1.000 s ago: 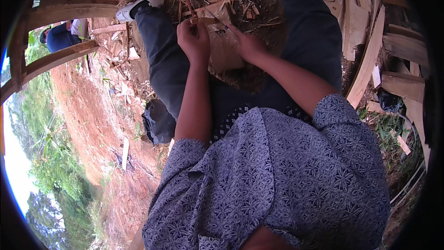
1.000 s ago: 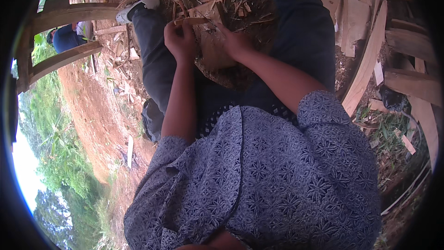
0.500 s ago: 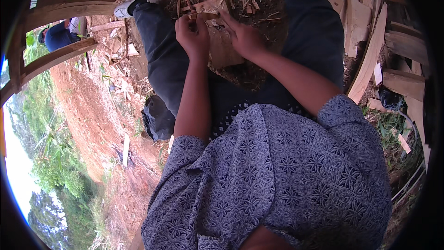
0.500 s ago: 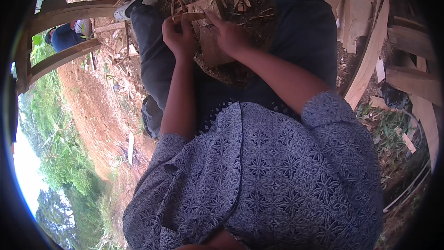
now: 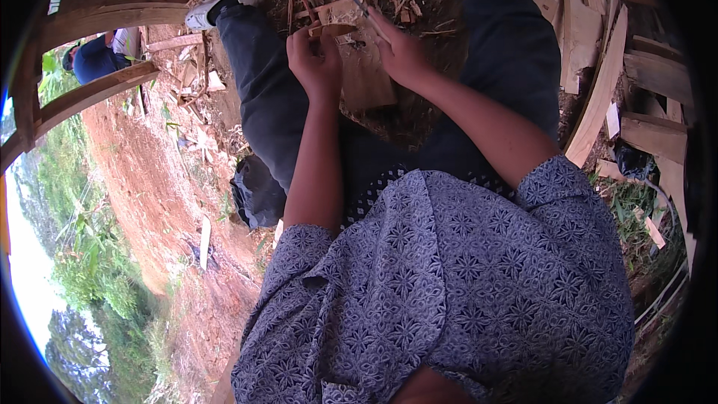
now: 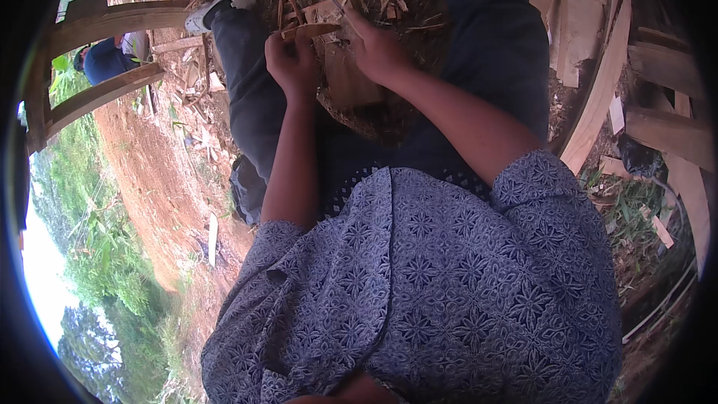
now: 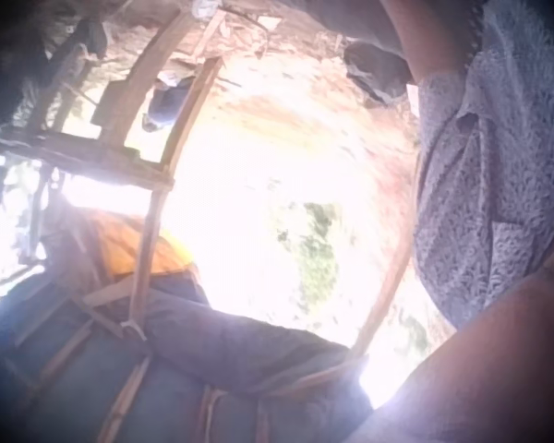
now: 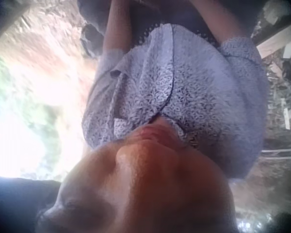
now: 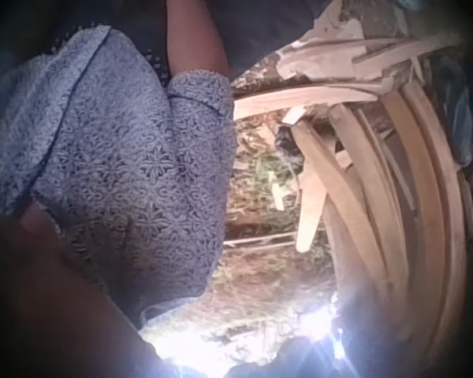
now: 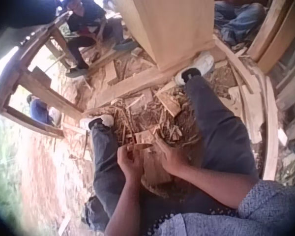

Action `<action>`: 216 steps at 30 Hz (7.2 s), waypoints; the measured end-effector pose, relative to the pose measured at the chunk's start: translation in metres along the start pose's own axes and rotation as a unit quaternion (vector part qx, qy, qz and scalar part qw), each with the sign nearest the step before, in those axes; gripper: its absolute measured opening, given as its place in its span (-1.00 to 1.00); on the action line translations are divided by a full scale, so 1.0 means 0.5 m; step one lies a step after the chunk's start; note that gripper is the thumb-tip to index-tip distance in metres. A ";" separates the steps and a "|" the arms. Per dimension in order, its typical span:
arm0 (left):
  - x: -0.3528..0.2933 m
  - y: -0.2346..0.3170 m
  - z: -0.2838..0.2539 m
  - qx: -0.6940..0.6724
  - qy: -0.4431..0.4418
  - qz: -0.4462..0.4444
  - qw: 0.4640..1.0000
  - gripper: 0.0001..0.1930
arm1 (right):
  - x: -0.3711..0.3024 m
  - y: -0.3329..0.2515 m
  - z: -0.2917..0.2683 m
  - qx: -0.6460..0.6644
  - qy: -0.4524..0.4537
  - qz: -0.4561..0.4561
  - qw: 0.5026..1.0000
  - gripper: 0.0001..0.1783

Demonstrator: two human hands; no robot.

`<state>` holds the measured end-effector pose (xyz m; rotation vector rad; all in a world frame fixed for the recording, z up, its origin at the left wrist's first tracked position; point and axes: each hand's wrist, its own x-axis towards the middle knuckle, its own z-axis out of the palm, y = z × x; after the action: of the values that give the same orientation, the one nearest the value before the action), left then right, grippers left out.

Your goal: The person sits on the ground and carves a small piece of wood using a knife. They hold the wood with their left hand and carefully shave off thin layers with the knife in their right hand, creating wood shavings.

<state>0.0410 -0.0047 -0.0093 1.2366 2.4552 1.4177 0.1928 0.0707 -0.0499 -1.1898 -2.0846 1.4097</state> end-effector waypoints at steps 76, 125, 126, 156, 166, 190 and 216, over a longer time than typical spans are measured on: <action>-0.061 0.103 -0.170 -0.595 -0.001 -0.331 0.732 -0.81 | -0.144 -0.128 -0.228 0.426 -0.070 0.228 0.873 -0.76; -0.160 0.424 -0.247 -0.555 -0.085 -0.196 0.804 -0.81 | -0.283 -0.331 -0.289 0.300 -0.064 0.033 0.951 -0.75; -0.151 0.415 -0.240 -0.562 -0.067 -0.200 0.800 -0.81 | -0.278 -0.308 -0.280 0.320 -0.092 0.045 0.942 -0.75; 0.017 0.123 -0.082 -0.059 -0.141 -0.083 0.985 -0.80 | 0.025 -0.216 -0.197 0.204 -0.133 0.055 0.968 -0.53; 0.091 -0.032 -0.037 -0.141 -0.143 -0.114 0.973 -0.80 | 0.003 0.028 -0.061 0.030 -0.118 0.136 0.983 -0.41; 0.121 -0.005 -0.050 0.116 -0.171 -0.022 0.978 -0.80 | 0.014 -0.068 -0.034 0.147 -0.049 -0.008 0.988 -0.45; 0.094 -0.012 -0.030 0.085 -0.201 -0.022 0.976 -0.83 | 0.029 -0.090 -0.040 0.103 -0.028 0.029 0.994 -0.48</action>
<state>-0.0008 0.0143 0.0102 1.3330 2.3362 0.8539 0.1782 0.0872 -0.0036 -1.1476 -1.8977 1.6574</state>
